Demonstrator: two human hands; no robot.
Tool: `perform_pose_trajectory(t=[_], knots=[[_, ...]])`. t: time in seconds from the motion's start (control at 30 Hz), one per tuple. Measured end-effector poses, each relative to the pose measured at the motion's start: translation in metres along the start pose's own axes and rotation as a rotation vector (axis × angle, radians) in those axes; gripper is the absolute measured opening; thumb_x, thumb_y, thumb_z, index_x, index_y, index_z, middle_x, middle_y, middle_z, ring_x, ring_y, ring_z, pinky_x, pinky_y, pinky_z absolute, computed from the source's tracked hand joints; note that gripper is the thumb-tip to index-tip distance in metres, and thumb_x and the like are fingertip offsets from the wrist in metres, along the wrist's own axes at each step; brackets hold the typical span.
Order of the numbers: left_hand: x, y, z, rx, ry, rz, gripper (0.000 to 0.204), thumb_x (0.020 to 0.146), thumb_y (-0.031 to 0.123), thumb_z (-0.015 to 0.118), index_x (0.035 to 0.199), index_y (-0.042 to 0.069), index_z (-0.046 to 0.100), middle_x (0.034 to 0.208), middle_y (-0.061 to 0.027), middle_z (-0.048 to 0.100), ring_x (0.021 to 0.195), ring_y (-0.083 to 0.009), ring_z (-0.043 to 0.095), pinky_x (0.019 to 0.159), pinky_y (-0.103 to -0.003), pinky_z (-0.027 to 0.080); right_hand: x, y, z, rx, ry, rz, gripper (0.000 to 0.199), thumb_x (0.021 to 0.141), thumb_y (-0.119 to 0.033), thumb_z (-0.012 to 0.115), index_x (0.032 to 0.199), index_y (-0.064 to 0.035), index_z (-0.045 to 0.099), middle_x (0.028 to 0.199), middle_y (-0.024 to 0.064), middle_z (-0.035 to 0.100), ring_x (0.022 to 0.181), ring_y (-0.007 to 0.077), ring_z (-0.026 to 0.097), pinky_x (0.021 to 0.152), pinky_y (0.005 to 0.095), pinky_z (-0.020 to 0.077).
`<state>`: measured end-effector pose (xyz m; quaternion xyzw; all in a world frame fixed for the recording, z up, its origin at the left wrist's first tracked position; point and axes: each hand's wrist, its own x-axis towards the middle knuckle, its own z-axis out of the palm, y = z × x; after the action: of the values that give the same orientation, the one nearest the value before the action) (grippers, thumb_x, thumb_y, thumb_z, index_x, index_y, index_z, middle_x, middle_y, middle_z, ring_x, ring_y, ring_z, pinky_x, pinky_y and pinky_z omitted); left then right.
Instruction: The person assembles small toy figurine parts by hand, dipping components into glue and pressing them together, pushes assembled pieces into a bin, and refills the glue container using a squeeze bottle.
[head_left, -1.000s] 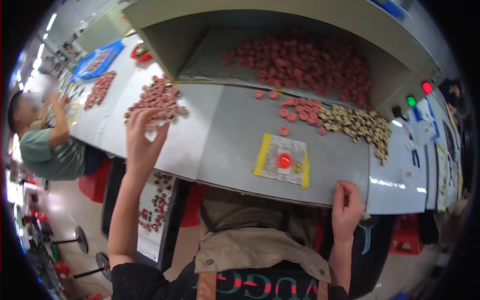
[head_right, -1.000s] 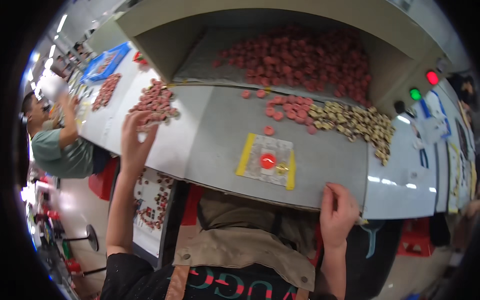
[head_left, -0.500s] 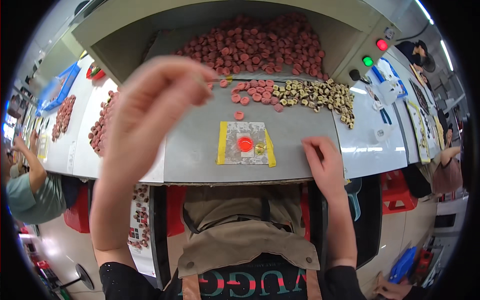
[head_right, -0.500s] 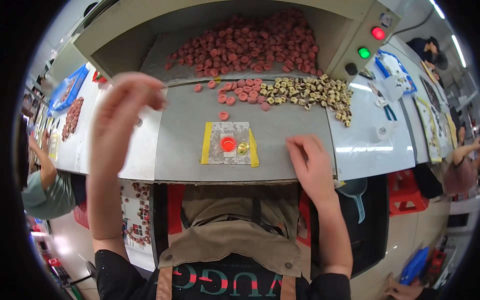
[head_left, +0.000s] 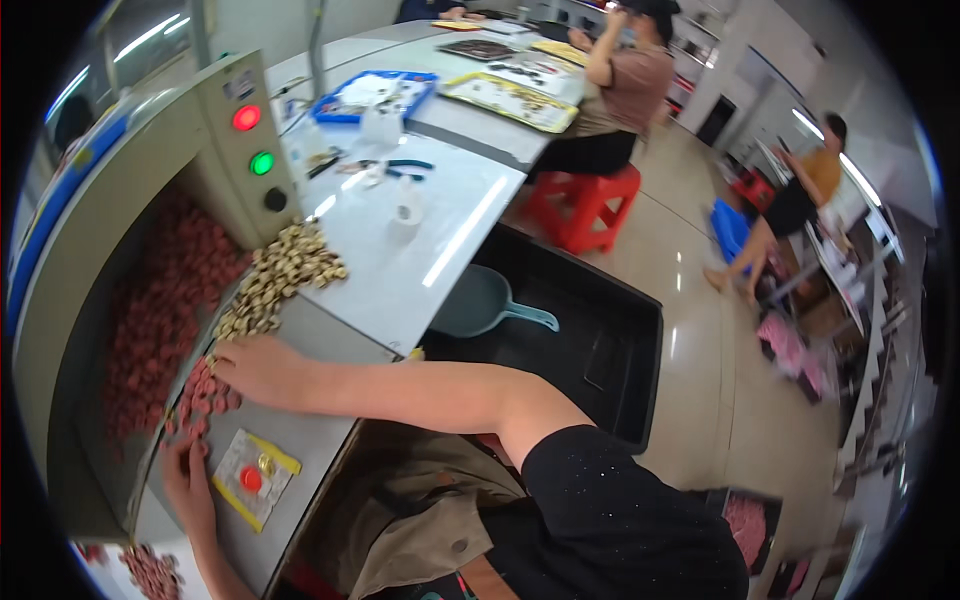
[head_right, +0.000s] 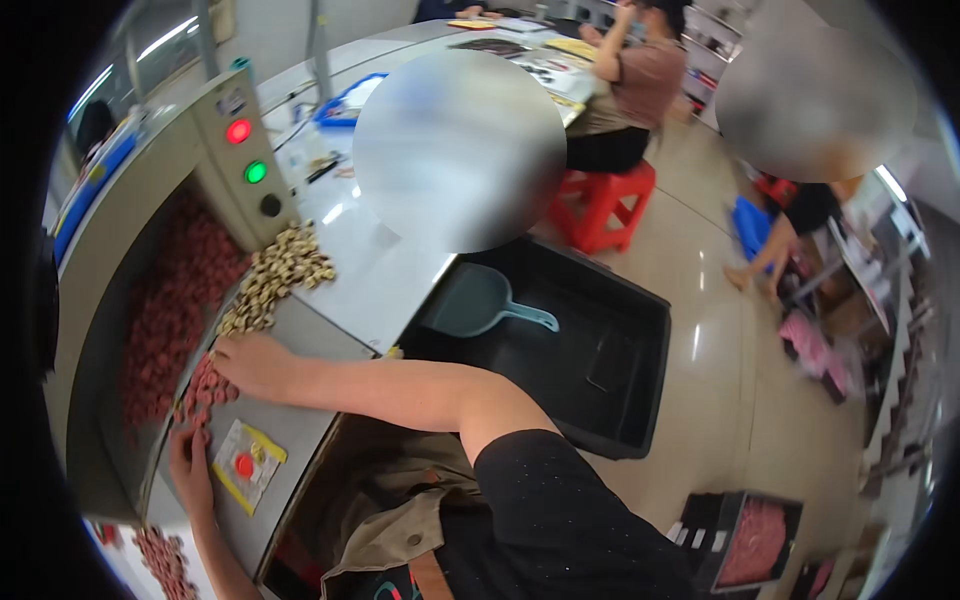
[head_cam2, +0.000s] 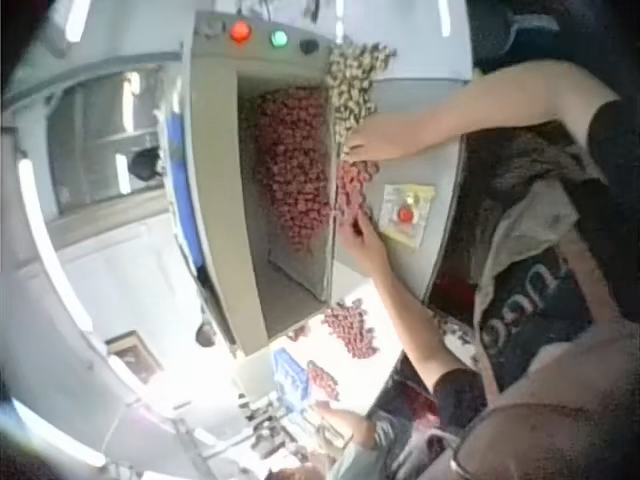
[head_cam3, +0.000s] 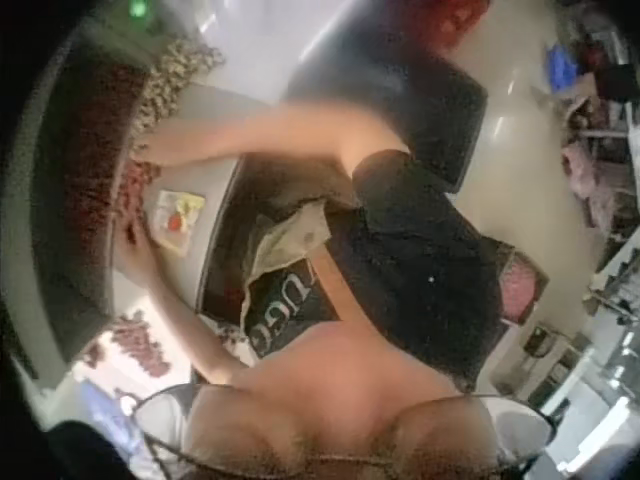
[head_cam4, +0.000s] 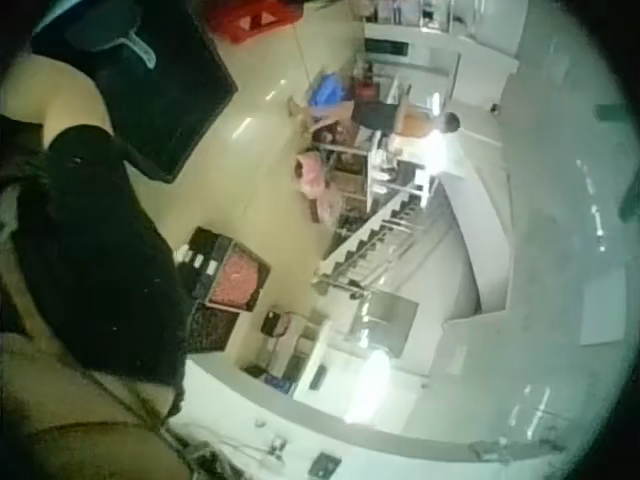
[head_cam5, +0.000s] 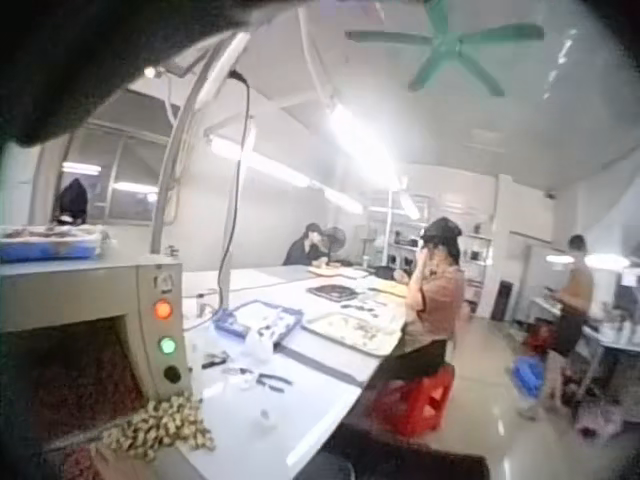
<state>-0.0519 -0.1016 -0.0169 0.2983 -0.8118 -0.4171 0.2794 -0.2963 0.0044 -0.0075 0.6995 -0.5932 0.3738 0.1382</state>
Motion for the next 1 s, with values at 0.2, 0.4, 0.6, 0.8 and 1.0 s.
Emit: perform_pose_trajectory(t=[0.2, 0.4, 0.6, 0.8, 1.0], knots=[[-0.002, 0.016, 0.004, -0.054, 0.355, -0.045, 0.03, 0.101, 0.026, 0.05, 0.118, 0.002, 0.059, 0.104, -0.001, 0.061, 0.095, -0.0082, 0.052, 0.082, -0.025, 0.042, -0.049, -0.002, -0.11, 0.145, 0.169, 0.117, 0.016, 0.079, -0.008, 0.07, 0.094, -0.0075, 0.063, 0.095, 0.0095, 0.06, 0.089, 0.0295, 0.06, 0.078, 0.0403, 0.0471], [-0.051, 0.153, 0.039, -1.264, 0.003, -0.086, 0.047, 0.102, 0.036, 0.042, 0.14, 0.009, 0.036, 0.13, -0.009, 0.049, 0.104, -0.0192, 0.055, 0.086, -0.034, 0.052, -0.114, 0.046, -0.19, -0.063, 0.395, 0.576, 0.026, 0.085, -0.008, 0.066, 0.11, -0.0034, 0.059, 0.098, 0.0087, 0.059, 0.083, 0.0175, 0.059, 0.075, 0.0288, 0.0474], [-0.071, 0.259, 0.071, -2.074, -0.933, -0.139, 0.093, 0.093, 0.054, 0.052, 0.153, 0.005, 0.001, 0.158, -0.0168, 0.014, 0.126, -0.0354, 0.049, 0.096, -0.034, 0.049, -0.104, 0.146, -0.18, -0.214, 0.438, 0.746, 0.063, 0.081, -0.029, 0.075, 0.129, -0.0011, 0.046, 0.124, 0.0174, 0.05, 0.107, 0.0258, 0.056, 0.091, 0.0351, 0.0465], [-0.082, 0.26, 0.081, -1.943, -1.04, -0.15, 0.086, 0.095, 0.052, 0.048, 0.153, 0.009, 0.001, 0.157, -0.0155, 0.017, 0.125, -0.03, 0.048, 0.1, -0.034, 0.045, -0.108, 0.18, -0.174, -0.177, 0.4, 0.894, 0.078, 0.071, -0.039, 0.08, 0.128, 0.002, 0.047, 0.122, 0.0209, 0.055, 0.116, 0.0332, 0.052, 0.099, 0.0398, 0.0427], [-0.083, 0.26, 0.11, -1.833, -1.234, -0.245, 0.08, 0.097, 0.049, 0.044, 0.153, 0.013, 0.001, 0.157, -0.0141, 0.019, 0.125, -0.0245, 0.048, 0.103, -0.034, 0.041, -0.084, 0.181, -0.16, -0.159, 0.384, 1.0, 0.074, 0.07, -0.045, 0.079, 0.123, -0.0014, 0.052, 0.116, 0.0164, 0.06, 0.109, 0.0307, 0.058, 0.094, 0.0401, 0.0444]])
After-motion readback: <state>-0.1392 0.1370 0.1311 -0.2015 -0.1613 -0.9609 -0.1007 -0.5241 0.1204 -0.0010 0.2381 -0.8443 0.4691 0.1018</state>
